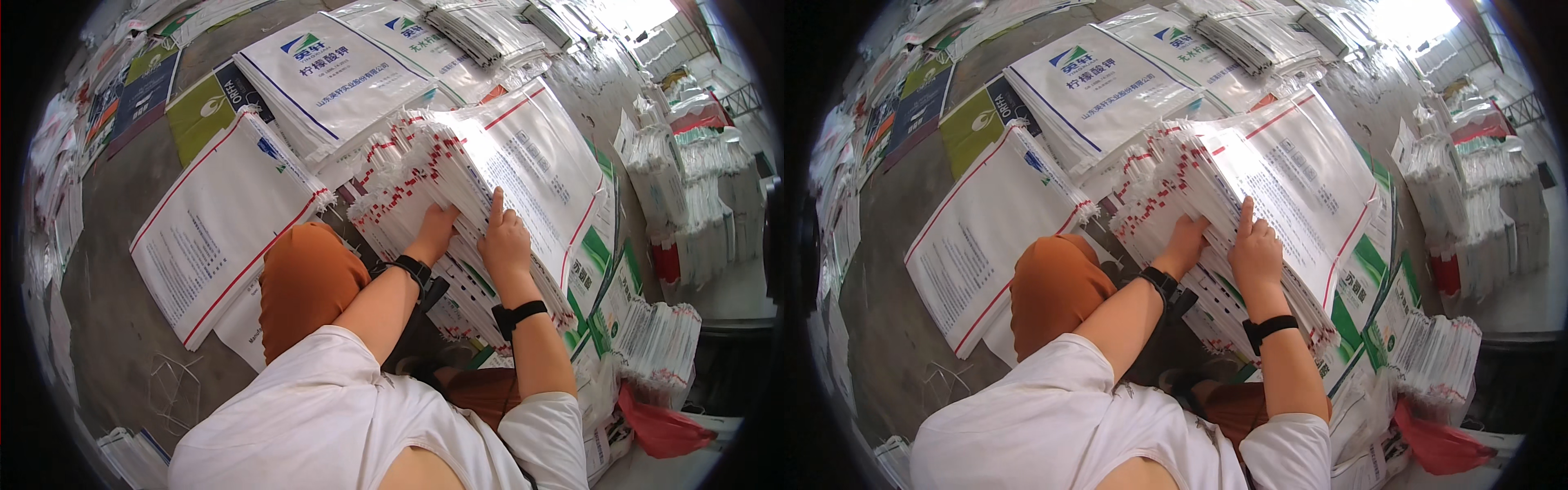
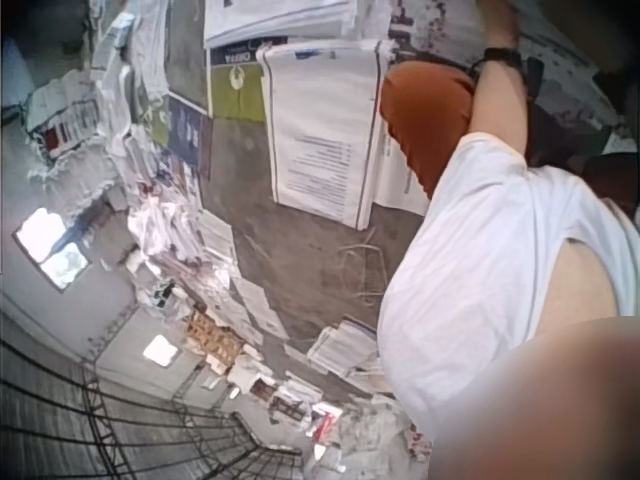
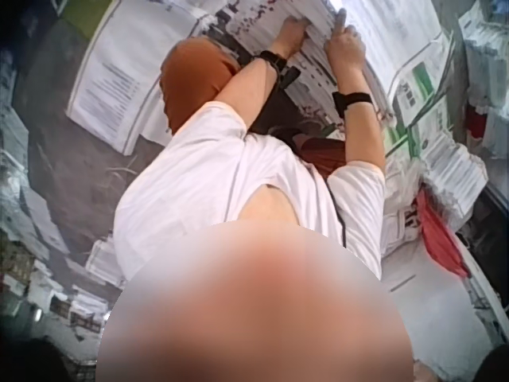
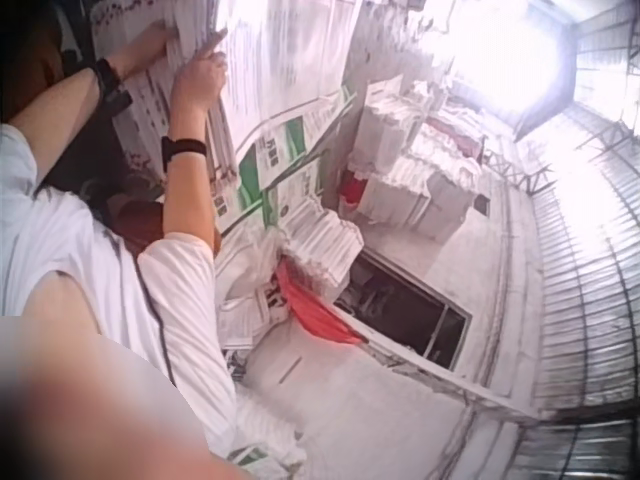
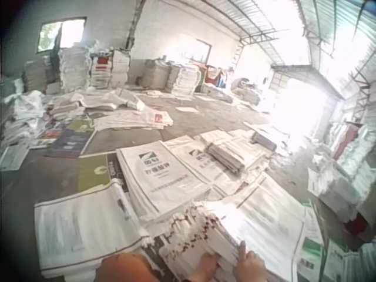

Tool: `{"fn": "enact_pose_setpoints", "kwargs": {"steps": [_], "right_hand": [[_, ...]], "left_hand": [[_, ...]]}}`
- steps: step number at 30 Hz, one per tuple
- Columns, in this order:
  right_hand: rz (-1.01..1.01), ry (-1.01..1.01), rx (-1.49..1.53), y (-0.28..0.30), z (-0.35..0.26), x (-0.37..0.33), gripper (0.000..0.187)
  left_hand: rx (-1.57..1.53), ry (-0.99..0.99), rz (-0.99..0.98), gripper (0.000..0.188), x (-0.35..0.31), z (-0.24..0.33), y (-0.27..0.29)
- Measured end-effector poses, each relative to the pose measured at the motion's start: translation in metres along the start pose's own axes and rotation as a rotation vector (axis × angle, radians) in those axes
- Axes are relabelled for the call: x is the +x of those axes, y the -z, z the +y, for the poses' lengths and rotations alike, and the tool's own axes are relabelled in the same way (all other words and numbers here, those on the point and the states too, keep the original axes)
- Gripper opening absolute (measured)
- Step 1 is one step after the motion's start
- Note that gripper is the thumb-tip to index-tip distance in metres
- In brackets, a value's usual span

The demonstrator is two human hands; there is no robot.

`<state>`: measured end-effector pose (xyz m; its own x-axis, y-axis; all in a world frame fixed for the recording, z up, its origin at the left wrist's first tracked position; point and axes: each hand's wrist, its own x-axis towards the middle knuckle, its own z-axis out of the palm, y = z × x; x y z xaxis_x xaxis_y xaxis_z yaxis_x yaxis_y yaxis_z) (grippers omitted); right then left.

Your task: Counting and stacking large plastic bags in a warehouse.

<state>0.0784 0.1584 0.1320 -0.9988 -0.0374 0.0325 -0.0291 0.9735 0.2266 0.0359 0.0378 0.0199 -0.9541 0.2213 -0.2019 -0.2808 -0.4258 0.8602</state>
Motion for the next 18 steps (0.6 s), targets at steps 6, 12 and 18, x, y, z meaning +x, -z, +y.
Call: {"fn": "enact_pose_setpoints", "kwargs": {"steps": [6,12,18], "right_hand": [[-0.030,-0.011,0.116,0.018,0.011,-0.010,0.104],[-0.076,-0.063,0.149,0.034,0.026,-0.023,0.112],[-0.077,-0.175,0.043,0.030,0.036,-0.032,0.116]], "left_hand": [[-0.548,0.063,-0.278,0.041,0.002,0.001,0.017],[-0.610,0.217,-0.273,0.047,0.003,0.010,0.003],[-0.399,0.269,-0.264,0.044,-0.012,0.047,-0.019]]}}
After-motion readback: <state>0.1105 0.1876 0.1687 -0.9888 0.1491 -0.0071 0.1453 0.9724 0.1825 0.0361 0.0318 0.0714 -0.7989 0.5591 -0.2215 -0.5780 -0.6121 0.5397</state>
